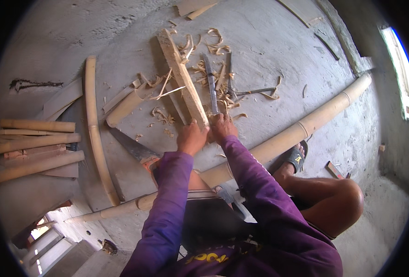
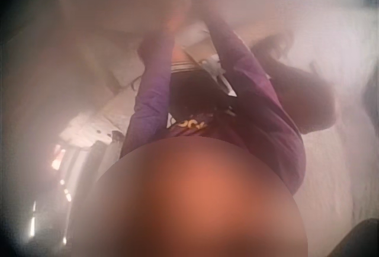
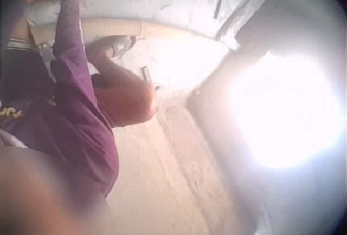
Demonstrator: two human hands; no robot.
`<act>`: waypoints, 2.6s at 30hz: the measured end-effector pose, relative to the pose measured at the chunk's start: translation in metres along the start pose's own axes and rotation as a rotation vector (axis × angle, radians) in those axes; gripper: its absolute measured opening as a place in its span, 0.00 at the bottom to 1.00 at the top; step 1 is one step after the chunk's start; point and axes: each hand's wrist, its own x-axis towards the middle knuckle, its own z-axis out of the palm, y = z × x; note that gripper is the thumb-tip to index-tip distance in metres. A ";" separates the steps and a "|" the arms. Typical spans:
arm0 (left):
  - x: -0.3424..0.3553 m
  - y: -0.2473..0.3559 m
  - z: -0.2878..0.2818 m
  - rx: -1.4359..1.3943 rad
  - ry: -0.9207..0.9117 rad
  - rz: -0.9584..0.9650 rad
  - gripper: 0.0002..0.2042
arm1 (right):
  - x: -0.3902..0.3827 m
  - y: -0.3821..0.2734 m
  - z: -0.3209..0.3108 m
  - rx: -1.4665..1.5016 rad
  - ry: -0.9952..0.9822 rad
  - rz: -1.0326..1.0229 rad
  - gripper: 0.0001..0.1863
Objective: The person uses a knife to carve and shape a piece of wood, removing shavings and refining its edges. They periodically inspect the wood and fit it into a bamboo tube to check alignment.
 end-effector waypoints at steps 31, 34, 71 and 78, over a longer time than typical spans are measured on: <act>-0.172 -0.062 -0.300 -1.238 -0.243 0.023 0.34 | -0.172 -0.063 -0.187 0.418 0.427 -0.463 0.19; -0.172 -0.044 -0.309 -1.058 0.079 0.206 0.32 | -0.181 -0.079 -0.178 0.356 0.417 -0.459 0.18; -0.128 0.048 -0.308 -0.214 0.909 0.446 0.27 | -0.171 -0.137 -0.154 0.482 0.364 -0.533 0.16; -0.125 0.044 -0.312 -0.227 0.900 0.490 0.29 | -0.175 -0.146 -0.162 0.538 0.433 -0.702 0.16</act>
